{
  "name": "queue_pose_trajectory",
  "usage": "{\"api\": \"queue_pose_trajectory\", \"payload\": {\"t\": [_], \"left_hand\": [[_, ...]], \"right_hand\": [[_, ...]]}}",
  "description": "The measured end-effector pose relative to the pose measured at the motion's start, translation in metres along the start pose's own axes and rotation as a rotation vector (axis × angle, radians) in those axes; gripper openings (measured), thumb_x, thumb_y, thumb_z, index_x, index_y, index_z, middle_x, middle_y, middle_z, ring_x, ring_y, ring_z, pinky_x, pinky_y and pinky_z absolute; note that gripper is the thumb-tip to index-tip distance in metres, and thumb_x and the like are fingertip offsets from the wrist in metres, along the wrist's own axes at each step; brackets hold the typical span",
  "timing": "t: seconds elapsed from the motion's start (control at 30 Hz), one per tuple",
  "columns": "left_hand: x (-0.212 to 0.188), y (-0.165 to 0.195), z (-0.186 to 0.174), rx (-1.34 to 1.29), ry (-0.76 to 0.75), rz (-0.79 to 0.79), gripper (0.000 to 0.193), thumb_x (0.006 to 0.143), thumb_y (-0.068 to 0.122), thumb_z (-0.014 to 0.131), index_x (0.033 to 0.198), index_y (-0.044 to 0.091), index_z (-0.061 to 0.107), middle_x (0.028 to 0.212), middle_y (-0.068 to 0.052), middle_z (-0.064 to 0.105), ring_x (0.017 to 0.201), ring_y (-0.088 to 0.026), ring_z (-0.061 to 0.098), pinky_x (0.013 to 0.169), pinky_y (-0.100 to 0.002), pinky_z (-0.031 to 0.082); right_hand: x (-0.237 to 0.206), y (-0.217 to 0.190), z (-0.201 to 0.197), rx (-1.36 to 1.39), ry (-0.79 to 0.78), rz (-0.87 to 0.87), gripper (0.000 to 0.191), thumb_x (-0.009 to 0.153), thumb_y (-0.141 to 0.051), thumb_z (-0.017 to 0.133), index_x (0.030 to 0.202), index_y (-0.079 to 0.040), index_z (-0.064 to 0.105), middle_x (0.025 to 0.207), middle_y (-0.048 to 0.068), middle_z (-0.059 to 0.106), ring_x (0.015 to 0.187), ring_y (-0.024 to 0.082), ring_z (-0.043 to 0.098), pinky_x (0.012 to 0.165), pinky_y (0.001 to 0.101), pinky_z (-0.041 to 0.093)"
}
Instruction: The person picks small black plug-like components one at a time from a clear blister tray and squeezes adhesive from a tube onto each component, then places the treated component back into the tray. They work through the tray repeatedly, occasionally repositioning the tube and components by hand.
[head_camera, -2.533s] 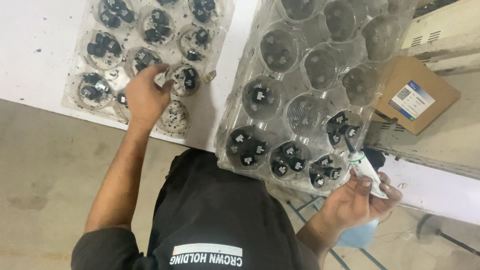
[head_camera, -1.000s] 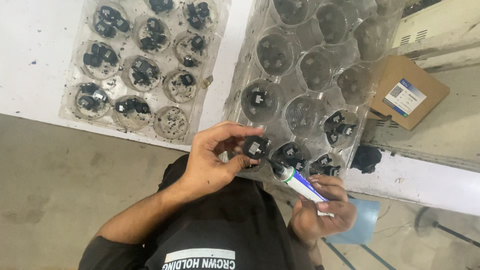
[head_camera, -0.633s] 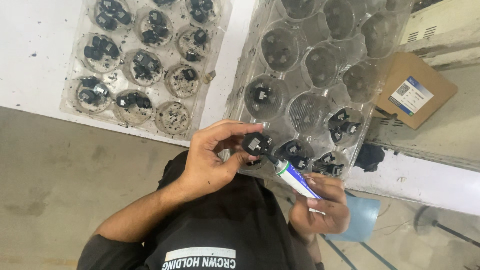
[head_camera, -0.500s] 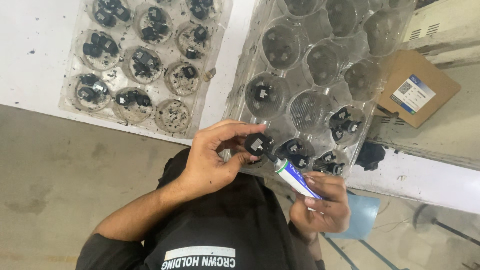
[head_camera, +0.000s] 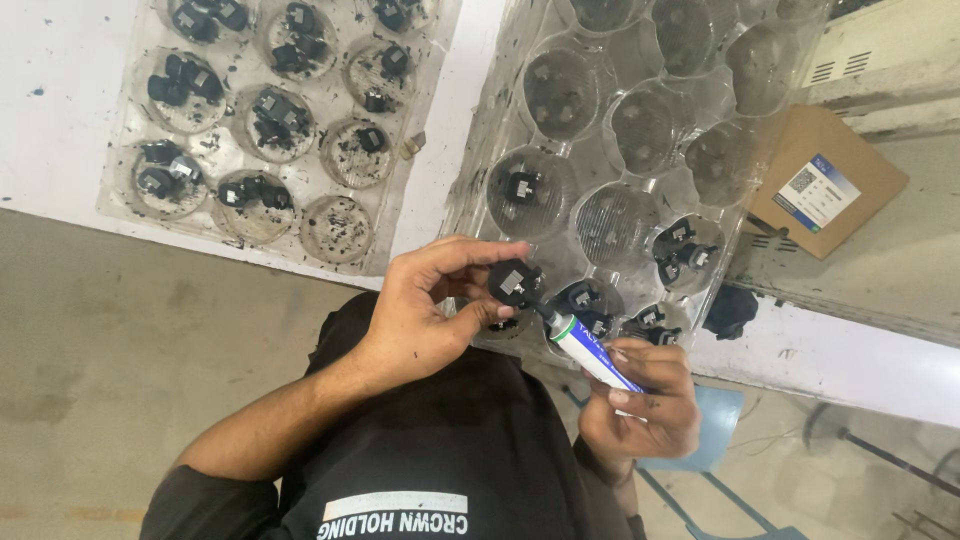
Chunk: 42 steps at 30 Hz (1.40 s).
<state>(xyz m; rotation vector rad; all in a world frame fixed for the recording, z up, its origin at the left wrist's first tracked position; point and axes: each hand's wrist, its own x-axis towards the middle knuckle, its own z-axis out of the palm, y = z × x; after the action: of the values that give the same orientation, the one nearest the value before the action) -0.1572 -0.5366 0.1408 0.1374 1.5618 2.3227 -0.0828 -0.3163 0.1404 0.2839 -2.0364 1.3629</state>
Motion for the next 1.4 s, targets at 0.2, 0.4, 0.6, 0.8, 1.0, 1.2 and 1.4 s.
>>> {"api": "queue_pose_trajectory", "payload": {"t": [0.2,0.4,0.6,0.8,1.0,1.2,1.4], "left_hand": [[0.003,-0.002,-0.001,-0.010,0.016,-0.008,0.058,0.082,-0.023,0.056,0.132,0.003,0.068,0.114,-0.005,0.061,0.092,-0.009,0.068,0.091,-0.025,0.063],[0.002,-0.014,-0.001,-0.104,0.008,-0.035,0.052,0.087,-0.022,0.059,0.134,-0.001,0.065,0.123,-0.008,0.067,0.101,-0.012,0.071,0.091,-0.025,0.062],[0.004,-0.041,0.006,-0.377,0.005,-0.031,0.051,0.092,-0.019,0.065,0.140,-0.003,0.060,0.136,-0.012,0.066,0.119,-0.014,0.066,0.100,-0.028,0.059],[-0.001,-0.054,0.008,-0.496,-0.054,-0.045,0.047,0.098,-0.013,0.065,0.144,-0.002,0.059,0.140,-0.010,0.063,0.122,-0.014,0.063,0.103,-0.029,0.055],[-0.003,-0.054,0.006,-0.542,-0.142,-0.123,0.045,0.101,0.000,0.066,0.145,0.000,0.057,0.145,-0.011,0.062,0.113,-0.014,0.067,0.101,-0.031,0.058],[-0.002,-0.055,0.007,-0.526,-0.192,-0.111,0.044,0.104,0.006,0.066,0.146,0.000,0.055,0.150,-0.011,0.060,0.113,-0.013,0.067,0.101,-0.031,0.058],[-0.001,-0.060,0.006,-0.552,-0.182,-0.139,0.041,0.105,0.008,0.065,0.144,0.000,0.056,0.150,-0.012,0.061,0.110,-0.013,0.068,0.100,-0.032,0.059]], "right_hand": [[0.001,0.000,0.000,-0.011,-0.002,0.019,0.044,0.072,0.025,0.072,0.091,-0.010,0.055,0.092,0.011,0.062,0.084,0.021,0.064,0.072,0.0406,0.065],[0.000,0.001,0.000,0.003,0.012,0.015,0.043,0.073,0.026,0.071,0.091,-0.010,0.055,0.093,0.010,0.063,0.085,0.020,0.063,0.071,0.0400,0.066],[0.003,0.003,0.002,0.007,-0.007,0.032,0.037,0.071,0.021,0.064,0.090,-0.009,0.055,0.093,0.012,0.063,0.085,0.022,0.065,0.071,0.0388,0.066],[-0.001,0.001,0.010,-0.080,0.106,0.081,0.042,0.080,0.022,0.074,0.095,-0.009,0.048,0.097,0.012,0.063,0.087,0.023,0.068,0.073,0.0367,0.064],[-0.002,0.008,0.008,-0.025,0.140,0.032,0.042,0.076,0.021,0.073,0.093,-0.009,0.049,0.093,0.011,0.062,0.081,0.019,0.063,0.068,0.0361,0.063],[-0.003,0.007,0.005,-0.038,0.091,0.077,0.040,0.079,0.022,0.070,0.093,-0.009,0.049,0.095,0.013,0.061,0.083,0.021,0.064,0.069,0.0367,0.064],[-0.002,0.008,0.005,-0.055,0.102,0.085,0.039,0.080,0.023,0.068,0.093,-0.009,0.049,0.097,0.014,0.061,0.084,0.021,0.063,0.068,0.0363,0.064]]}}
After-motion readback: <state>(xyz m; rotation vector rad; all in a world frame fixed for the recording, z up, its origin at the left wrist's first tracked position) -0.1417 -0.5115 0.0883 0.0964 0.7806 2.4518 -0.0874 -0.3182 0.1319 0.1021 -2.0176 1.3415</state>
